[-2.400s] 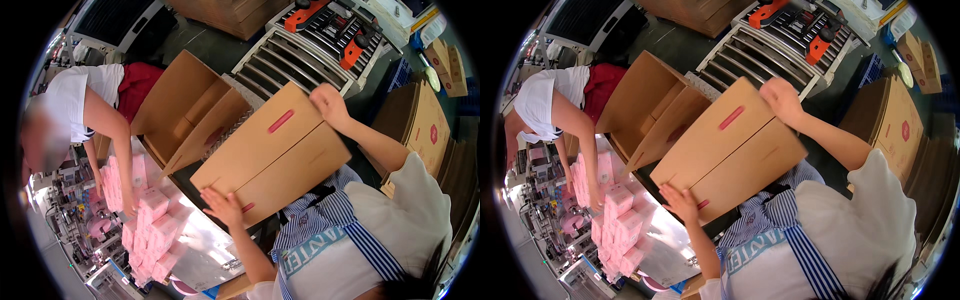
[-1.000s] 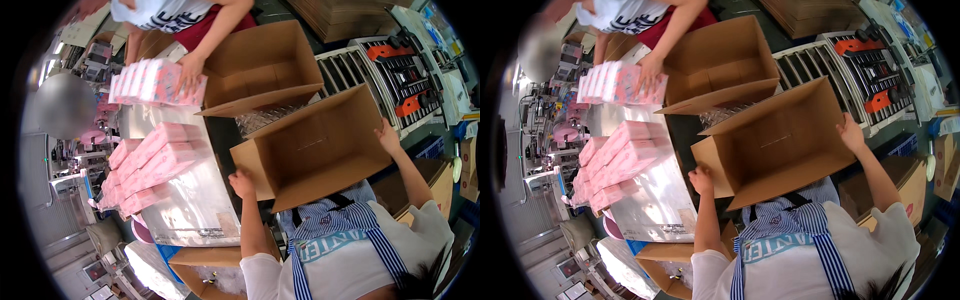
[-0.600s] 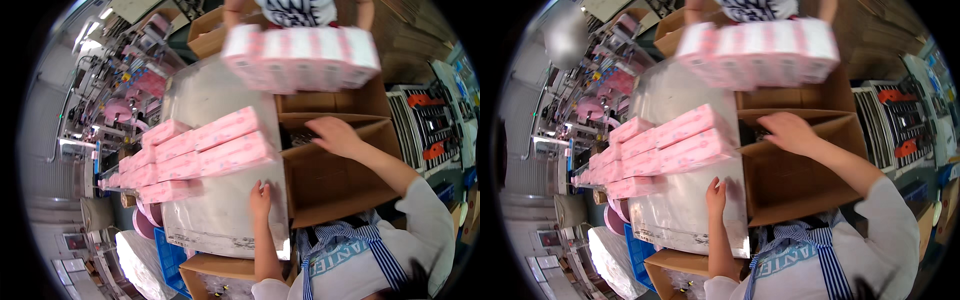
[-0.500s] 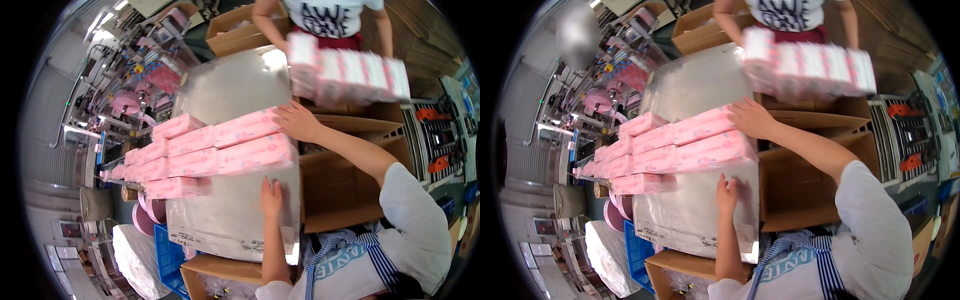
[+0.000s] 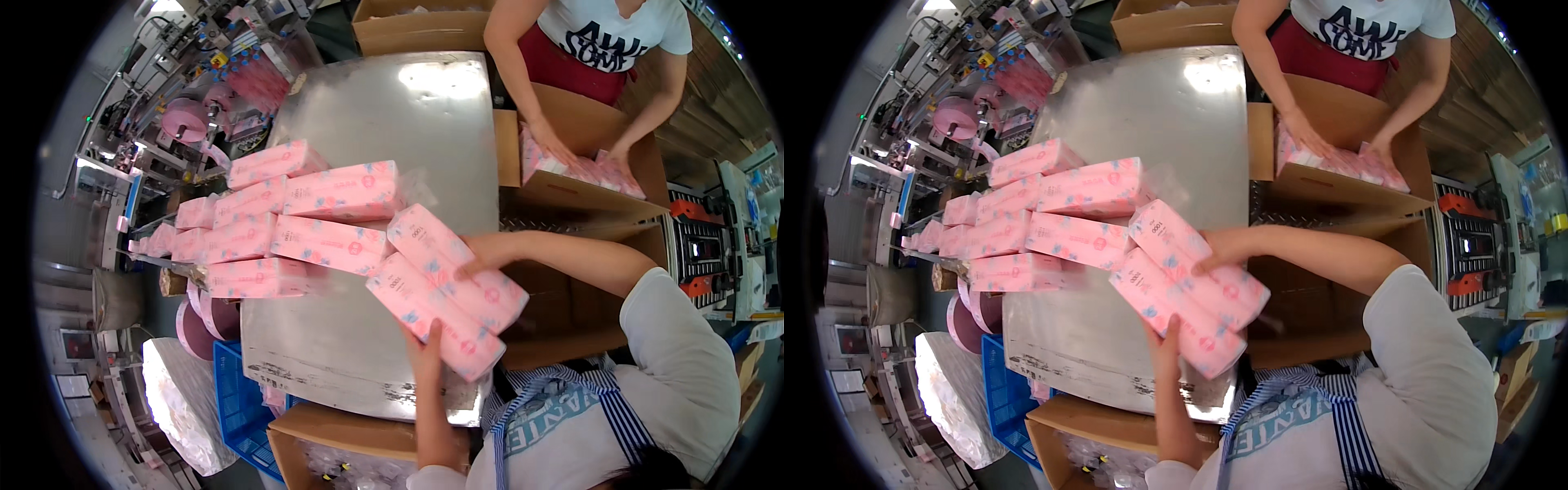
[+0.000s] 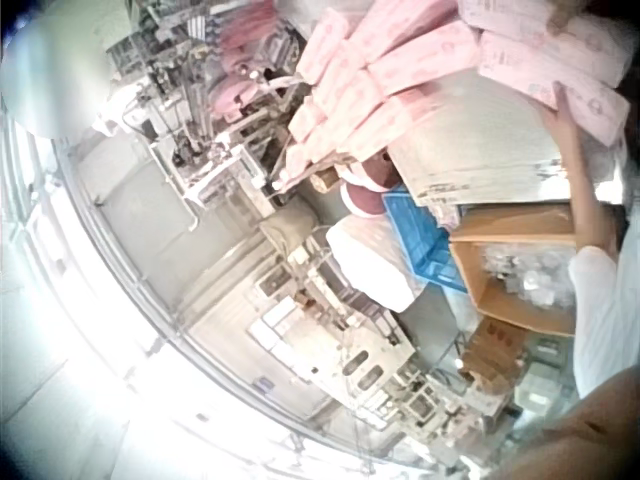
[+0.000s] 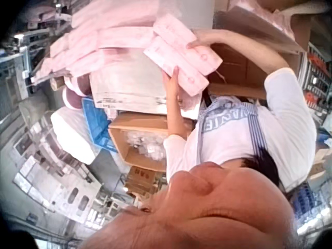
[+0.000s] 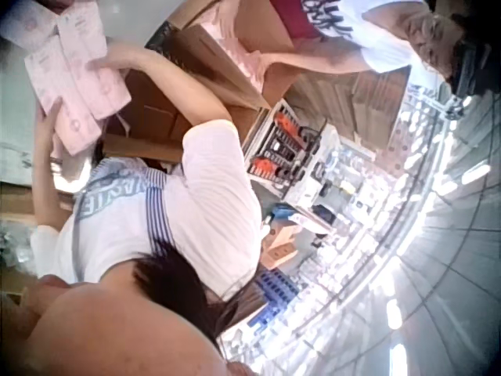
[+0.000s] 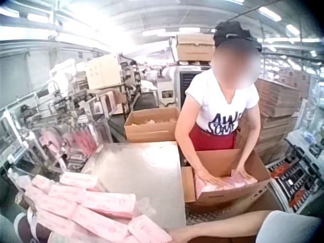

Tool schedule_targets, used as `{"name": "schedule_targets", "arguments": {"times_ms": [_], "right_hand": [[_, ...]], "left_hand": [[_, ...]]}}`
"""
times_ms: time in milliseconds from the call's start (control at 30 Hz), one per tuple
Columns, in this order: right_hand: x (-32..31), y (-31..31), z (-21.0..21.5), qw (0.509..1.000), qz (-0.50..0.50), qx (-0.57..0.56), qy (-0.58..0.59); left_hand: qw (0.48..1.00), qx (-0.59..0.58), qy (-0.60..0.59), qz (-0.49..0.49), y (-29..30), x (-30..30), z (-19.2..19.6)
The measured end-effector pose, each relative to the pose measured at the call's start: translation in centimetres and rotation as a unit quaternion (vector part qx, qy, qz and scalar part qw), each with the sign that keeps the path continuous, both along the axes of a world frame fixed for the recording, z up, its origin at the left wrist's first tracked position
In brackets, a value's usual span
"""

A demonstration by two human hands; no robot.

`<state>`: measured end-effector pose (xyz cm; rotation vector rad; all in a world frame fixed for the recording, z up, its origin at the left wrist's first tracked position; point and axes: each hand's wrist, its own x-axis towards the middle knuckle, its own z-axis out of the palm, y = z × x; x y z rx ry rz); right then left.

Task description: The person packs pink rectangular packages into cardboard boxes by hand, organizing them into neat layers. They place filled boxes onto a conveyor belt and prepare new cardboard boxes for continued packing.

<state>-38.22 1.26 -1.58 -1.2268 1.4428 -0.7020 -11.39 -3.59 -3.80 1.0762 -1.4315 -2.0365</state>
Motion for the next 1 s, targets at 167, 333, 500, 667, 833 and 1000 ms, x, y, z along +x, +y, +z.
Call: {"name": "schedule_targets", "arguments": {"times_ms": [167,333,500,667,833,1000], "right_hand": [[-1.5,10.3,10.2,0.970,-0.004,0.216,-0.115],[-6.2,20.0,6.9,0.880,-0.082,0.397,-0.247],[-2.8,25.5,-4.9,0.930,-0.269,0.153,-0.201],[4.2,26.0,-14.8,0.939,-0.325,0.098,-0.060],[6.5,25.5,-23.2,0.876,-0.460,0.127,-0.067],[1.9,20.1,-17.6,0.950,-0.045,0.303,0.063]], "left_hand": [[0.969,0.123,-0.045,-0.208,0.2,-0.8,8.2],[0.827,0.314,-0.180,-0.430,2.5,-7.7,6.9],[0.854,-0.034,-0.156,-0.496,7.2,-13.1,0.0],[0.621,-0.401,-0.411,-0.532,10.9,-12.7,-9.7],[0.636,-0.501,-0.285,-0.513,11.4,-16.1,-4.4],[0.612,-0.728,-0.293,-0.099,1.0,-15.0,4.2]]}}
